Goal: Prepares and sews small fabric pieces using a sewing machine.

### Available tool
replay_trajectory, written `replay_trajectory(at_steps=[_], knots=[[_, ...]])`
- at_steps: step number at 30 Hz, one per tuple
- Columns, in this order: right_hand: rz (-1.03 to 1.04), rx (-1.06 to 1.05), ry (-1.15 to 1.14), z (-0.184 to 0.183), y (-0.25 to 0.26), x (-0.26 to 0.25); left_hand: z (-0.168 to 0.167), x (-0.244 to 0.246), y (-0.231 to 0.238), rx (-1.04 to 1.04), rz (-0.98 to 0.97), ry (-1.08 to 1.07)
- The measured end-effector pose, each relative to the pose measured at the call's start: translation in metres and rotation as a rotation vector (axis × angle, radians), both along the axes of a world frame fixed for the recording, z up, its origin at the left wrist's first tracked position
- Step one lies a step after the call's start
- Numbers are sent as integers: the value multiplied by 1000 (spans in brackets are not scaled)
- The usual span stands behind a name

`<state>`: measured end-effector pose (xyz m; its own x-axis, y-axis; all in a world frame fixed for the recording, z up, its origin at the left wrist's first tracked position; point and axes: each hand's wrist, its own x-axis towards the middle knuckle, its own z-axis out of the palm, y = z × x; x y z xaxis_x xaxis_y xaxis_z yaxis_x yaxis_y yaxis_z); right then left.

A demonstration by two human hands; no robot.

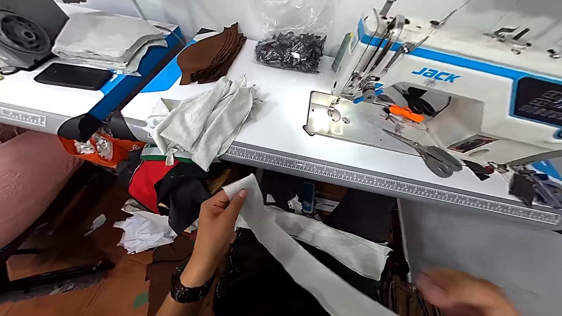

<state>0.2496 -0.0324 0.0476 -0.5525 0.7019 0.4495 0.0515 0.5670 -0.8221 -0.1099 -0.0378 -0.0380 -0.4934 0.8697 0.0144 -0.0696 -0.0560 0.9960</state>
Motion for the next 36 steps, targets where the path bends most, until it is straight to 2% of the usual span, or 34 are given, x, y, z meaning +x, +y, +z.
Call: replay_trajectory(at_steps=[2, 4, 7, 9, 12, 15, 19, 22, 24, 30, 36], knots=[[142, -110, 157, -8, 7, -36, 12, 24, 9, 112, -40, -46], [175, -168, 249, -17, 12, -77, 23, 47, 16, 196, -110, -97], [-26, -64, 333, -28, 24, -124, 35, 72, 22, 263, -216, -71], [-154, 20, 337, -28, 35, -135, 39, 83, 24, 323, -283, -104], [-244, 21, 351, -23, 48, -136, 40, 91, 26, 411, -374, -253], [-270, 5, 368, -24, 54, -135, 42, 95, 25, 417, -371, -338], [-158, -71, 424, -18, 50, -133, 40, 97, 26, 399, -362, -365], [-26, -80, 422, -14, 42, -134, 38, 99, 26, 409, -380, -374], [-10, -68, 411, -18, 40, -137, 37, 101, 24, 443, -402, -378], [-351, 134, 357, -26, 44, -137, 42, 108, 16, 457, -336, -423], [-422, 108, 359, -22, 48, -133, 46, 106, 13, 455, -345, -438]])
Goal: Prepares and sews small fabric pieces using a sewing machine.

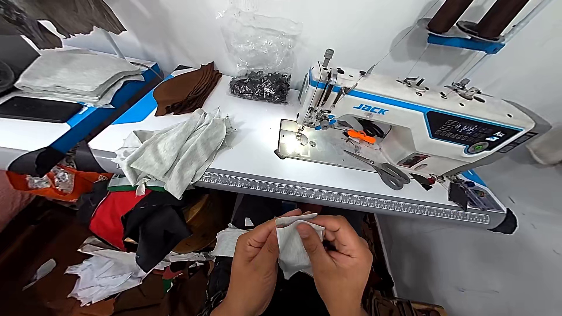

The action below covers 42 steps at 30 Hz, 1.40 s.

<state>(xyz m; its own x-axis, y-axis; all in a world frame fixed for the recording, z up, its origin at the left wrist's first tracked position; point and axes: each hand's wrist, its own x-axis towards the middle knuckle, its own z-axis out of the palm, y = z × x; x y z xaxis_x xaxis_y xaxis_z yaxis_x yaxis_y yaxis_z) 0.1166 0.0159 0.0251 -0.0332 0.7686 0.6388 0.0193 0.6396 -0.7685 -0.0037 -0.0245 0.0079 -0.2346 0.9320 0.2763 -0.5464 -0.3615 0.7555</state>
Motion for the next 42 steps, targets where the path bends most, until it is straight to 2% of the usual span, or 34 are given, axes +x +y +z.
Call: replay_trajectory(at_steps=[12, 17, 20, 22, 27, 30, 34, 38, 42], knots=[[-12, -22, 19, -1, 1, -2, 1, 3, -3, -12, 32, 20], [-85, -19, -8, -2, 1, -3, -1, 0, -3, 81, -81, -50], [-139, -67, -63, -4, 2, -3, 0, 1, -1, -5, 21, 21], [-79, -111, -105, -5, 7, 5, 4, -1, 3, -66, 52, 23], [373, -294, -262, 13, 36, 33, 5, -12, 10, -61, 84, 146], [432, -250, -343, 24, 46, 29, 4, -13, 13, -8, 147, 233], [461, -262, -210, 16, 45, 24, 6, -15, 15, -16, 186, 192], [350, -245, -20, -4, 34, 11, 0, -14, 15, -23, 219, 196], [304, -217, 60, -11, 26, 3, -2, -12, 15, -6, 280, 205]])
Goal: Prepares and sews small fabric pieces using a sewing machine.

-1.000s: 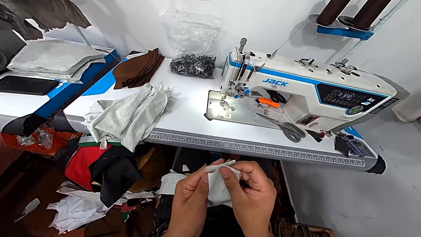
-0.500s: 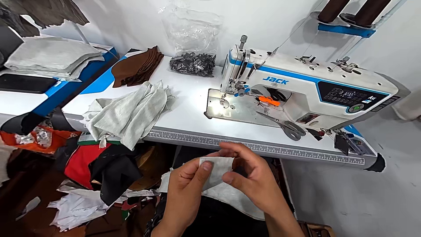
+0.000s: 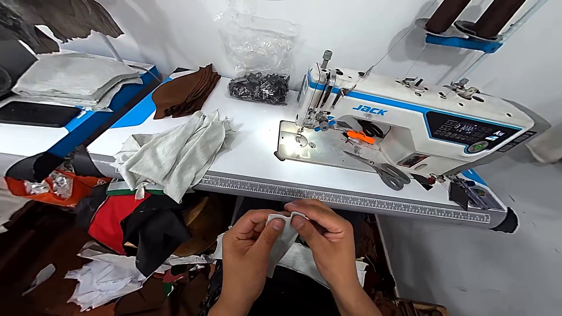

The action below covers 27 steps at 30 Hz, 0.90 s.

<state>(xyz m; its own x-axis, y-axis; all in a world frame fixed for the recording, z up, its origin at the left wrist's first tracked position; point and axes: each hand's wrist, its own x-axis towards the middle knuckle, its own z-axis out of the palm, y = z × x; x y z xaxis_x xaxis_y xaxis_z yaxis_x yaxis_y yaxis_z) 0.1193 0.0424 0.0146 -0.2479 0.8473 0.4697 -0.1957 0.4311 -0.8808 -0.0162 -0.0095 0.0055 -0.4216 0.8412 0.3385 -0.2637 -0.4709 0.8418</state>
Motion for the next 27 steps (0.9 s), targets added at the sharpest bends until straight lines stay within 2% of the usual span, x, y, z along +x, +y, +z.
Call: replay_trajectory(at_steps=[4, 7, 15, 21, 27], knots=[[137, -148, 83, -6, -2, -4, 0, 0, 1, -23, 9, -47], [165, -218, 169, -12, -3, -9, 1, 0, 2, -25, 14, -62], [-107, -55, 176, -22, -3, -17, -4, 1, 5, 22, 52, 11], [-154, -88, 180, -23, 1, -14, -11, -5, 10, 2, 97, 68], [-399, 164, -19, -21, 2, -16, -20, 0, 15, 70, 314, 347]])
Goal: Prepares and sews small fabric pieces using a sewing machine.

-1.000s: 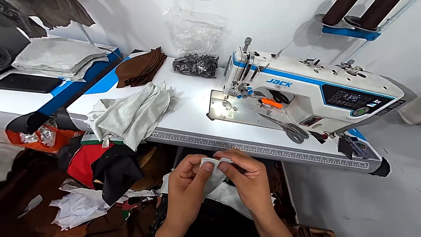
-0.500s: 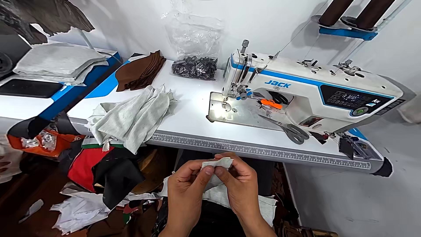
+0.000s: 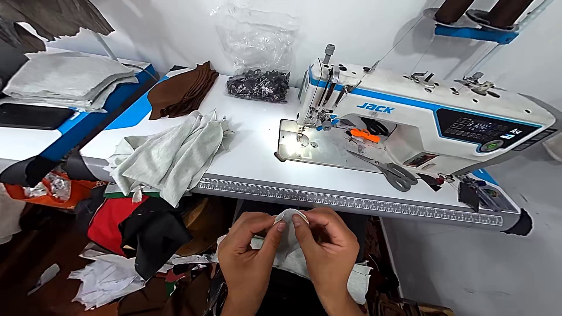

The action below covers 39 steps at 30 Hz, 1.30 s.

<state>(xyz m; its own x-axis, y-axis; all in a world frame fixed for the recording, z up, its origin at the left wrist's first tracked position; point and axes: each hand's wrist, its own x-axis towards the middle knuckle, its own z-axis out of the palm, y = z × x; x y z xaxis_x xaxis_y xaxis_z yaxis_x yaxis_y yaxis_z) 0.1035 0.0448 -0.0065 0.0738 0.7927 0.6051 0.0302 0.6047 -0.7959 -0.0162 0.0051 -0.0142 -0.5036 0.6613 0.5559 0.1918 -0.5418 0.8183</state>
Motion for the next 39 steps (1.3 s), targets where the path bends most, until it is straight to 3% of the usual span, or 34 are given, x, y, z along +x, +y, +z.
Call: replay_trajectory(at_steps=[4, 20, 30, 34, 39], knots=[[-48, 58, -67, 2, -3, -1, -2, 4, 2, 31, 37, 74], [89, -28, -80, 9, -12, 2, 0, 6, 1, 43, -11, 94], [348, -170, -299, 45, -25, 26, 1, 2, -3, -24, 59, 301], [357, -116, -515, 65, -25, 35, 4, -2, -1, -32, -38, 169], [324, -48, -593, 82, -5, 52, 17, -8, -4, -83, -265, -105]])
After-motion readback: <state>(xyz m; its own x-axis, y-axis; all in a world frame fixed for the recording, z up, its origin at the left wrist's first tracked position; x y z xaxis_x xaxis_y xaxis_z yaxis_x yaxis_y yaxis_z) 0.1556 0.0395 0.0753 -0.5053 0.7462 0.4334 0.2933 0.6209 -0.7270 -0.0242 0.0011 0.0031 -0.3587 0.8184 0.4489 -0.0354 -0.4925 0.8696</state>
